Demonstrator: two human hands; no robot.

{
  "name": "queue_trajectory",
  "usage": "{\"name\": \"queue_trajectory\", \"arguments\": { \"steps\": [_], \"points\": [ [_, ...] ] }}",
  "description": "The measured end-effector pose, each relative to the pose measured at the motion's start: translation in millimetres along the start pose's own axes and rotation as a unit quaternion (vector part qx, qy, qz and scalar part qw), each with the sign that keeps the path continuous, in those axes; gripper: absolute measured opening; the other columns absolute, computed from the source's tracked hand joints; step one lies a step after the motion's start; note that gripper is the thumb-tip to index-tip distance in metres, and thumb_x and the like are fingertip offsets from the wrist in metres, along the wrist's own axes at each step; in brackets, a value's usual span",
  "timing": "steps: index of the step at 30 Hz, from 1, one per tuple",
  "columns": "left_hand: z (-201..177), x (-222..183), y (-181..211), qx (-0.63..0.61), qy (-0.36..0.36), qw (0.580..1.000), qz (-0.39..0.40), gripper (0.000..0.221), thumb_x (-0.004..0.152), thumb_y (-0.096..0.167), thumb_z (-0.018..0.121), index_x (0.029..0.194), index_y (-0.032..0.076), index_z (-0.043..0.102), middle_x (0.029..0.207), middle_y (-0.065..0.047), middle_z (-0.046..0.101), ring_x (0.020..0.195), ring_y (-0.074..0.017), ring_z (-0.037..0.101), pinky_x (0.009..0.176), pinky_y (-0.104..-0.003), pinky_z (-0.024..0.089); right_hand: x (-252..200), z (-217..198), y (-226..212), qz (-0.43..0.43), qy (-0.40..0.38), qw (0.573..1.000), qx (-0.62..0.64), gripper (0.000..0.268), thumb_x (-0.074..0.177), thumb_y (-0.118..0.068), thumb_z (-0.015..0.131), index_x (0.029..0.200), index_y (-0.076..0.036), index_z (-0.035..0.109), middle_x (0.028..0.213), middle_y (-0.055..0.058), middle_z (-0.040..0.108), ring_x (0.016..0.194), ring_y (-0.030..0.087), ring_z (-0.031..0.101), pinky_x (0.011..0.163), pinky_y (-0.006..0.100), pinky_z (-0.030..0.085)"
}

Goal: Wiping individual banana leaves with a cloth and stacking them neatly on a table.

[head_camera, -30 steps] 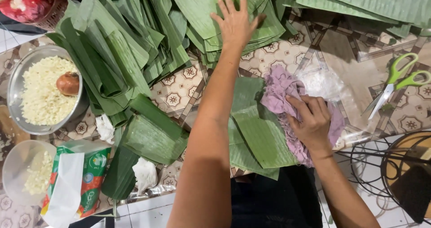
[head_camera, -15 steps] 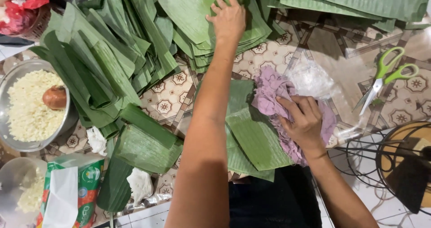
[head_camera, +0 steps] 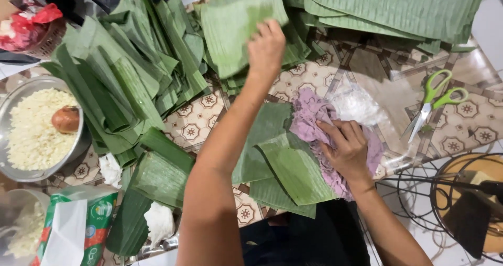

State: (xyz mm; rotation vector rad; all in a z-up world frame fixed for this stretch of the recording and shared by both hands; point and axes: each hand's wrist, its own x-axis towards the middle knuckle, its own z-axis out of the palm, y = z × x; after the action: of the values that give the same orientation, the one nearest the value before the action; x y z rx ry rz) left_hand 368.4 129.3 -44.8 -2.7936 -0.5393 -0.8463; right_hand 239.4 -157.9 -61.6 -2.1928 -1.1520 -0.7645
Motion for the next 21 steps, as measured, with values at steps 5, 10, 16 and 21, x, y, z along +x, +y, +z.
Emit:
{"name": "queue_trajectory", "arguments": {
  "steps": [5,10,16,21],
  "points": [
    [0,-27,1,0.047,-0.165,0.973,0.152,0.043,0.106,0.015,0.051,0.142,-0.008,0.043,0.121,-0.032,0.068,0.088,-0.0408,0.075,0.065,-0.046,0.067,-8,3,2,0.013,-0.011,1.000,0.010,0.037,0.085,-0.023,0.082,0.118,-0.011,0.071,0.094,0.010,0.067,0.086,0.023,0.060,0.072,0.033,0.050],
    [-17,-107,12,-0.185,0.025,0.971,0.148,0.047,0.085,0.018,0.075,0.125,-0.003,0.063,0.103,-0.027,0.068,0.093,-0.0440,0.070,0.082,-0.061,0.056,-13,13,9,0.025,0.018,1.000,0.006,0.035,0.098,-0.045,0.062,0.115,-0.019,0.077,0.088,0.007,0.062,0.080,0.028,0.063,0.075,0.039,0.054],
    [-223,-300,-5,-0.411,-0.043,0.897,0.158,0.036,0.094,0.014,0.065,0.127,-0.001,0.067,0.125,-0.026,0.065,0.119,-0.0437,0.066,0.110,-0.053,0.048,3,-17,-11,-0.004,-0.034,0.996,-0.084,0.031,0.094,-0.034,0.074,0.116,-0.013,0.078,0.086,0.010,0.065,0.078,0.029,0.064,0.077,0.040,0.055],
    [-248,-369,-33,-0.359,-0.138,0.911,0.150,0.040,0.104,0.011,0.066,0.140,-0.004,0.059,0.152,-0.024,0.049,0.144,-0.0431,0.048,0.123,-0.057,0.037,21,-22,-19,-0.017,-0.031,0.999,0.011,0.021,0.097,-0.005,0.078,0.118,-0.002,0.080,0.098,0.012,0.075,0.088,0.028,0.068,0.079,0.040,0.055]
  ]
}}
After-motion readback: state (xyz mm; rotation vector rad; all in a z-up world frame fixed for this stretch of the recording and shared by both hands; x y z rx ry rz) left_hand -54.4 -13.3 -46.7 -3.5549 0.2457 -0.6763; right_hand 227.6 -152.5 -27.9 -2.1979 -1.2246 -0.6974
